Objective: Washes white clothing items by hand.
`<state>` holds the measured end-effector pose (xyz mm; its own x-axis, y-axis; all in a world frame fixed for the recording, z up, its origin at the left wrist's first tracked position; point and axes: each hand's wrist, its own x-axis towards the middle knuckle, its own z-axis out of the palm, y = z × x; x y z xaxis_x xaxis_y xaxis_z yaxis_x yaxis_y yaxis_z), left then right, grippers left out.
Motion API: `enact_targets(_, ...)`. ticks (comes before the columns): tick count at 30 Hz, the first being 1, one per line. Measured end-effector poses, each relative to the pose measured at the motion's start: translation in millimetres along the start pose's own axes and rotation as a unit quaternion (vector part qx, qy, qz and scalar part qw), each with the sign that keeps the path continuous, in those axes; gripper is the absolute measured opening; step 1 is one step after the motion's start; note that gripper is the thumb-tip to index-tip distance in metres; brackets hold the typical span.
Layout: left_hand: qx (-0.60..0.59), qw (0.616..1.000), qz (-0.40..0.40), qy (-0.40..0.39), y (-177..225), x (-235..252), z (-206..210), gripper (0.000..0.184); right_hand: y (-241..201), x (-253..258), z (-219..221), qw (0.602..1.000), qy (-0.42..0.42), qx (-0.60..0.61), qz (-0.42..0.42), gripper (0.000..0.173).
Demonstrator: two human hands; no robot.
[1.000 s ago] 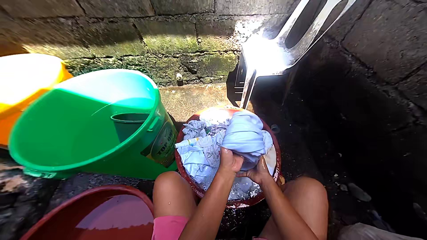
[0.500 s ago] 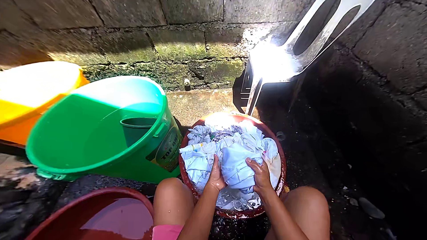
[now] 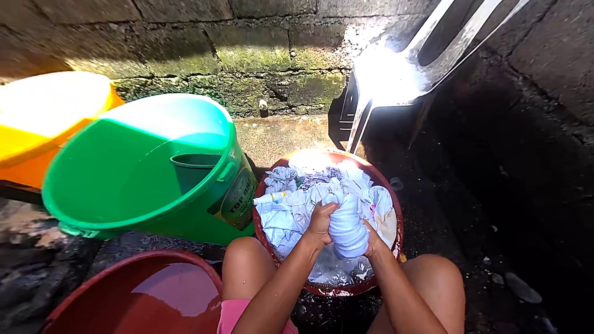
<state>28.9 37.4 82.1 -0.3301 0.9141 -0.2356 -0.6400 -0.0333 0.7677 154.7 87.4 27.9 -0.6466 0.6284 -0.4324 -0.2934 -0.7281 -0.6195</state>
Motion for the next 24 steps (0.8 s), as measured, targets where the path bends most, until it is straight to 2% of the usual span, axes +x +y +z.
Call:
enact_targets(2,-0.106,0.989,-0.018,0.104,1,5,5,0.027,11,11,-11,0.994,-0.029,-0.032,-0.096,0.047)
enact_targets(4,-0.217,0.962,-0.022,0.167,0,13,2,0.036,20,22,-21,0.982,-0.061,0.025,-0.175,0.055)
enact_targets(6,-0.259,0.944,-0.004,0.205,-4,20,-2,0.040,15,13,-11,0.976,-0.040,0.172,-0.131,0.081)
enact_targets(8,-0.152,0.957,0.057,0.241,-9,24,-5,0.036,5,4,-3,0.966,-0.020,0.243,-0.092,0.097)
enact_targets(9,-0.043,0.962,0.099,0.250,-10,22,-6,0.042,1,3,-1,0.968,0.001,0.231,-0.094,0.095)
enact_targets(10,0.068,0.952,0.153,0.255,-12,20,-6,0.041,-3,3,-1,0.972,0.024,0.211,-0.097,0.089)
enact_targets(11,0.165,0.931,0.215,0.244,-14,19,-6,0.031,-7,4,0,0.975,0.045,0.199,-0.090,0.082)
enact_targets(13,0.311,0.884,0.317,0.144,-20,7,-11,0.020,-12,4,2,0.981,0.069,0.170,-0.063,0.071)
enact_targets(15,0.443,0.790,0.423,0.029,-25,-11,-14,0.020,-12,3,3,0.990,0.068,0.101,-0.067,0.058)
enact_targets(17,0.532,0.689,0.487,-0.066,-29,-25,-17,0.021,-12,3,4,0.995,0.063,0.023,-0.070,0.049)
enact_targets(19,0.595,0.627,0.484,-0.137,-36,-37,-23,0.021,-9,4,1,0.996,0.057,-0.060,-0.023,0.041)
enact_targets(21,0.635,0.591,0.464,-0.180,-50,-44,-33,0.019,-2,4,1,0.985,0.062,-0.157,0.023,0.034)
enact_targets(24,0.667,0.576,0.424,-0.209,-69,-53,-45,0.016,14,9,0,0.950,0.104,-0.287,0.063,0.019)
